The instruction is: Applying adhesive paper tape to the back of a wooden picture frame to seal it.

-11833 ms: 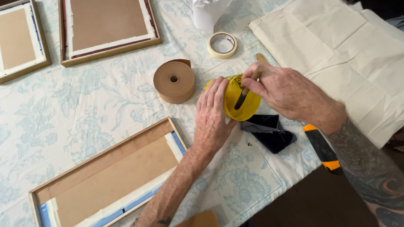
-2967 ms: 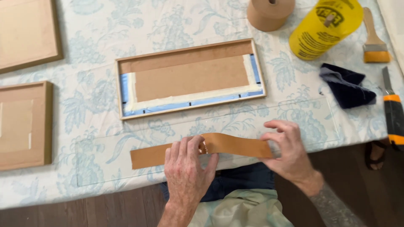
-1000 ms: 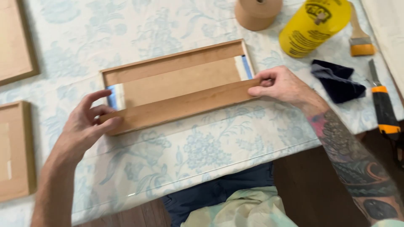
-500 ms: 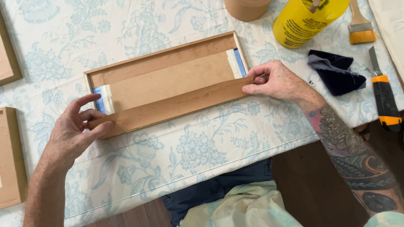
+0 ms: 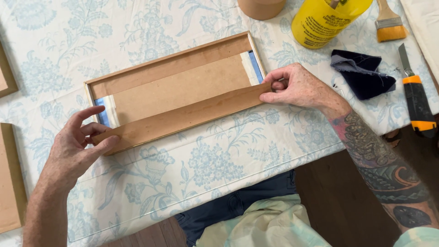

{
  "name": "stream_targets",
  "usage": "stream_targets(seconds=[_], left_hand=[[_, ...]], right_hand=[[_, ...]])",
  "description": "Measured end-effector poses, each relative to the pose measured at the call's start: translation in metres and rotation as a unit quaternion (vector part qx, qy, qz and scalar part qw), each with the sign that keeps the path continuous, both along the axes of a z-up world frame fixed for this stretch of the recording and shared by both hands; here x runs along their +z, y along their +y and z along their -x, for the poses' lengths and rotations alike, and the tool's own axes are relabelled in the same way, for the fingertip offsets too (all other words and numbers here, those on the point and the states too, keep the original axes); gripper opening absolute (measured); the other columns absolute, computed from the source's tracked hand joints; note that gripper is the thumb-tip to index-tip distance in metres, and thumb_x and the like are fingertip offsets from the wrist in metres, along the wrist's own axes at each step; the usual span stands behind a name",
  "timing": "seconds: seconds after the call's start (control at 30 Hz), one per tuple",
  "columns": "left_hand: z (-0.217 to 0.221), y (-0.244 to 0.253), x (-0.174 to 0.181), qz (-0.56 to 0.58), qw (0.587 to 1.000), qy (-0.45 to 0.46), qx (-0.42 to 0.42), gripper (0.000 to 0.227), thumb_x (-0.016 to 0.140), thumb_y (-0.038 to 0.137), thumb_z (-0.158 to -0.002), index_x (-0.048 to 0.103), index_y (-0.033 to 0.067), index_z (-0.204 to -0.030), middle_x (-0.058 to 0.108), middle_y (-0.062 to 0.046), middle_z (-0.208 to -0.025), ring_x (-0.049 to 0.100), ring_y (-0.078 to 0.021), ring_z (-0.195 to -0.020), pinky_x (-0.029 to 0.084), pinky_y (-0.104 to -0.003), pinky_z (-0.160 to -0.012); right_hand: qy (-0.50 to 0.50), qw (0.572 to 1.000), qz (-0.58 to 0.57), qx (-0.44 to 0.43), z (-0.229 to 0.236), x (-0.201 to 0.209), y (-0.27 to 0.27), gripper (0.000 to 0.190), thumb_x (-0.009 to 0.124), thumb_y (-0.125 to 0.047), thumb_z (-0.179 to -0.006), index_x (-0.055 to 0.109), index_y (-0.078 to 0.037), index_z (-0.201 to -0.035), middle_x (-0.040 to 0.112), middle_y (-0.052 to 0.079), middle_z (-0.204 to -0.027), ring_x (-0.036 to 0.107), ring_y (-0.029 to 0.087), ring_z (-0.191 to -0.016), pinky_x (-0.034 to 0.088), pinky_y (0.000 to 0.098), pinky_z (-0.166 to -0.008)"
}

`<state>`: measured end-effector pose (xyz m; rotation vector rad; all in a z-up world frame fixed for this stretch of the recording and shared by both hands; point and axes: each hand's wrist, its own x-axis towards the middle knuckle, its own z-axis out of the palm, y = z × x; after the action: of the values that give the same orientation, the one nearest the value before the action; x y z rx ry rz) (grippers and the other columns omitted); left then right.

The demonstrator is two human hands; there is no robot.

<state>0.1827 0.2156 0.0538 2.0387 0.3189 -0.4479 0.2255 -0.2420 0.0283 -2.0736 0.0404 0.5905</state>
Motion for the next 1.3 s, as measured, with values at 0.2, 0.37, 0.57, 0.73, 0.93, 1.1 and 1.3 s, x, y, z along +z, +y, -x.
stream_targets(seconds=[0.2, 0.37, 0.57, 0.73, 0.93, 1.1, 1.3], left_hand=[[0.0, 0.0, 0.001, -0.004, 1.0, 0.004, -0.004, 0.065, 0.07, 0.001, -0.088, 0.053, 0.0129, -0.15, 0.071, -0.01, -0.093, 0.057, -0.018, -0.086, 0.042, -0.032, -0.084], [-0.001, -0.003, 0.005, -0.016, 1.0, 0.015, 0.004, 0.065, 0.07, 0.0, -0.088, 0.053, 0.0142, -0.15, 0.07, -0.009, -0.094, 0.058, -0.0179, -0.089, 0.044, -0.033, -0.085], [-0.001, -0.003, 0.003, -0.031, 0.999, 0.012, 0.004, 0.063, 0.07, 0.001, -0.088, 0.055, 0.0145, -0.148, 0.071, -0.007, -0.096, 0.058, -0.0167, -0.091, 0.041, -0.032, -0.083], [-0.001, -0.007, 0.007, -0.042, 0.999, 0.017, 0.007, 0.064, 0.071, 0.002, -0.087, 0.055, 0.0146, -0.148, 0.069, -0.007, -0.093, 0.056, -0.0171, -0.088, 0.04, -0.032, -0.082], [-0.002, -0.004, 0.003, -0.037, 0.999, 0.016, 0.008, 0.065, 0.07, 0.0, -0.087, 0.054, 0.0127, -0.149, 0.068, -0.008, -0.092, 0.056, -0.0178, -0.09, 0.041, -0.033, -0.089], [-0.004, -0.005, 0.002, -0.04, 0.999, 0.016, 0.0, 0.069, 0.071, -0.002, -0.086, 0.052, 0.011, -0.151, 0.069, -0.011, -0.096, 0.059, -0.0203, -0.093, 0.042, -0.034, -0.092], [-0.003, -0.003, -0.002, -0.051, 0.999, 0.011, -0.002, 0.068, 0.07, -0.001, -0.087, 0.052, 0.0097, -0.152, 0.068, -0.012, -0.095, 0.057, -0.0196, -0.091, 0.04, -0.034, -0.09]], right_hand=[[0.001, 1.0, -0.007, 0.011, 0.0, 0.0, -0.002, 0.012, 0.083, -0.009, -0.084, 0.077, -0.007, -0.094, 0.038, -0.008, -0.063, 0.036, 0.003, -0.058, 0.034, 0.0183, -0.055], [-0.006, 1.0, -0.011, 0.013, 0.0, -0.004, -0.004, 0.013, 0.083, -0.009, -0.084, 0.077, -0.007, -0.095, 0.038, -0.008, -0.064, 0.036, 0.003, -0.059, 0.036, 0.0182, -0.058], [0.015, 1.0, 0.0, -0.003, -0.002, -0.002, -0.004, 0.011, 0.083, -0.013, -0.086, 0.079, -0.008, -0.095, 0.044, -0.008, -0.065, 0.041, 0.003, -0.057, 0.036, 0.0181, -0.05], [0.023, 1.0, -0.02, -0.004, -0.002, 0.003, -0.003, 0.01, 0.082, -0.012, -0.088, 0.078, -0.006, -0.096, 0.048, -0.007, -0.063, 0.046, 0.004, -0.052, 0.04, 0.0197, -0.046], [0.033, 0.998, -0.051, 0.006, -0.003, 0.008, -0.002, 0.007, 0.079, -0.011, -0.091, 0.076, -0.004, -0.091, 0.044, -0.007, -0.058, 0.045, 0.005, -0.046, 0.04, 0.0208, -0.041], [0.032, 0.998, -0.049, 0.007, -0.003, 0.013, -0.002, 0.008, 0.079, -0.012, -0.091, 0.074, -0.006, -0.088, 0.046, -0.007, -0.059, 0.046, 0.005, -0.047, 0.041, 0.0199, -0.043], [0.051, 0.996, -0.079, -0.001, -0.002, 0.015, -0.002, 0.004, 0.078, -0.006, -0.091, 0.076, -0.003, -0.09, 0.04, -0.007, -0.06, 0.043, 0.005, -0.047, 0.042, 0.0192, -0.043]])
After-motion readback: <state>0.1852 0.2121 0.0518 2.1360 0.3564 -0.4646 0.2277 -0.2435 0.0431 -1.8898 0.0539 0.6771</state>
